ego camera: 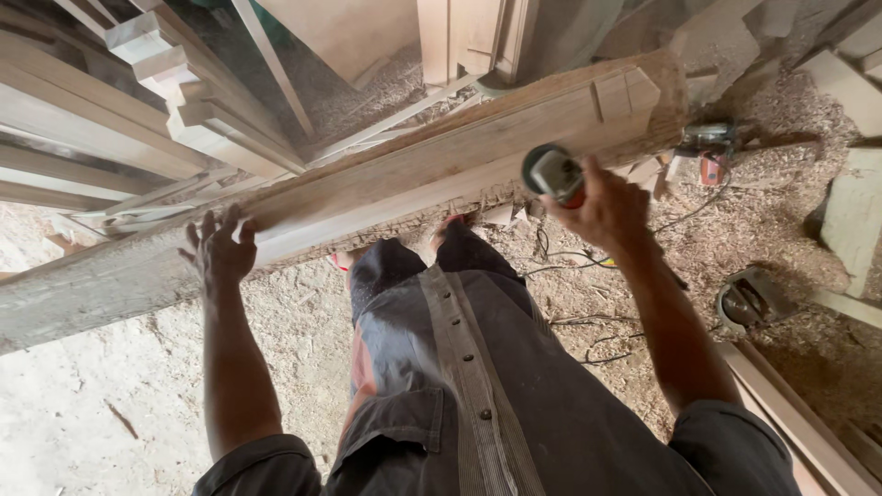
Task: The person sands the surface and edges of a wooden board using a hand-held power sander while holding the board in place with their other hand.
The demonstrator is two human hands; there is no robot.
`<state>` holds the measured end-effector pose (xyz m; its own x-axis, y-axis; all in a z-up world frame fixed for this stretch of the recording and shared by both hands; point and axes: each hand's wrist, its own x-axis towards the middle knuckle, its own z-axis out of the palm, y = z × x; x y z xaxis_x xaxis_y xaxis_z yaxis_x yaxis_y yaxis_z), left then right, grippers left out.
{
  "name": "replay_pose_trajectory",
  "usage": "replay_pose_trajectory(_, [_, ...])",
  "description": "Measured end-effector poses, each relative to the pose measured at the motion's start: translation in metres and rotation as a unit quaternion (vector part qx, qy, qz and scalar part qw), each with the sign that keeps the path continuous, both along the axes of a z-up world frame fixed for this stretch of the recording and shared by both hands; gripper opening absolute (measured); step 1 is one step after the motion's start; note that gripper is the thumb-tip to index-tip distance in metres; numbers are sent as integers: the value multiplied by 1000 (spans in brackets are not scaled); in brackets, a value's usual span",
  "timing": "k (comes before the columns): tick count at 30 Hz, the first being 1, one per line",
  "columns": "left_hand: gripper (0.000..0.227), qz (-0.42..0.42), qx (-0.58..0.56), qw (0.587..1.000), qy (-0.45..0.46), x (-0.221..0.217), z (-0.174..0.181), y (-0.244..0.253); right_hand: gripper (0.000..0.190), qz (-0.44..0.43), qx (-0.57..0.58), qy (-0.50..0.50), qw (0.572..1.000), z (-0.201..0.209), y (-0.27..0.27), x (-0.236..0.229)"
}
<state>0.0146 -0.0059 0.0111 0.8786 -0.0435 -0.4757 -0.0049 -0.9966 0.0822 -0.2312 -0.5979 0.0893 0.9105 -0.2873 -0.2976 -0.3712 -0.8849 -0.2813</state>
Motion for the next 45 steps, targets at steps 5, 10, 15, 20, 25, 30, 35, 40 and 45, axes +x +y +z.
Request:
replay_pose_trajectory(5, [37, -25, -43, 998, -24, 9, -13, 22, 74, 58, 1, 5, 998, -1, 101, 31])
replay_pose_trajectory(10, [29, -57, -135, 987, -62, 26, -27, 42, 72, 69, -36, 5, 997, 10, 210, 58])
replay_pose_trajectory(15, [18, -116, -159, 980, -2, 53, -29, 53, 84, 68, -12, 7, 998, 4, 318, 81])
replay_pose_trajectory(20, [33, -133, -181, 974, 22, 65, -21, 45, 84, 96, -16, -17, 995, -16, 420, 97])
replay_pose_trajectory(25, [26, -213, -203, 955, -40, 72, -48, 50, 83, 120, -32, -47, 991, -46, 493, 106])
replay_pose_trajectory(30, [19, -228, -258, 938, 33, 82, -106, 51, 93, 93, 41, -16, 995, -75, 552, 111])
replay_pose_trajectory(35, [23, -244, -221, 943, 50, 84, -78, 49, 92, 122, 30, -110, 986, -89, 612, 125])
replay_pose_trajectory(40, [31, -46, -340, 931, 125, 104, -78, 121, 89, 129, 75, 34, 988, -57, 635, 142])
replay_pose_trajectory(45, [34, -4, -386, 912, -139, 102, -156, 215, 82, 111, 11, 37, 993, -48, 614, 185])
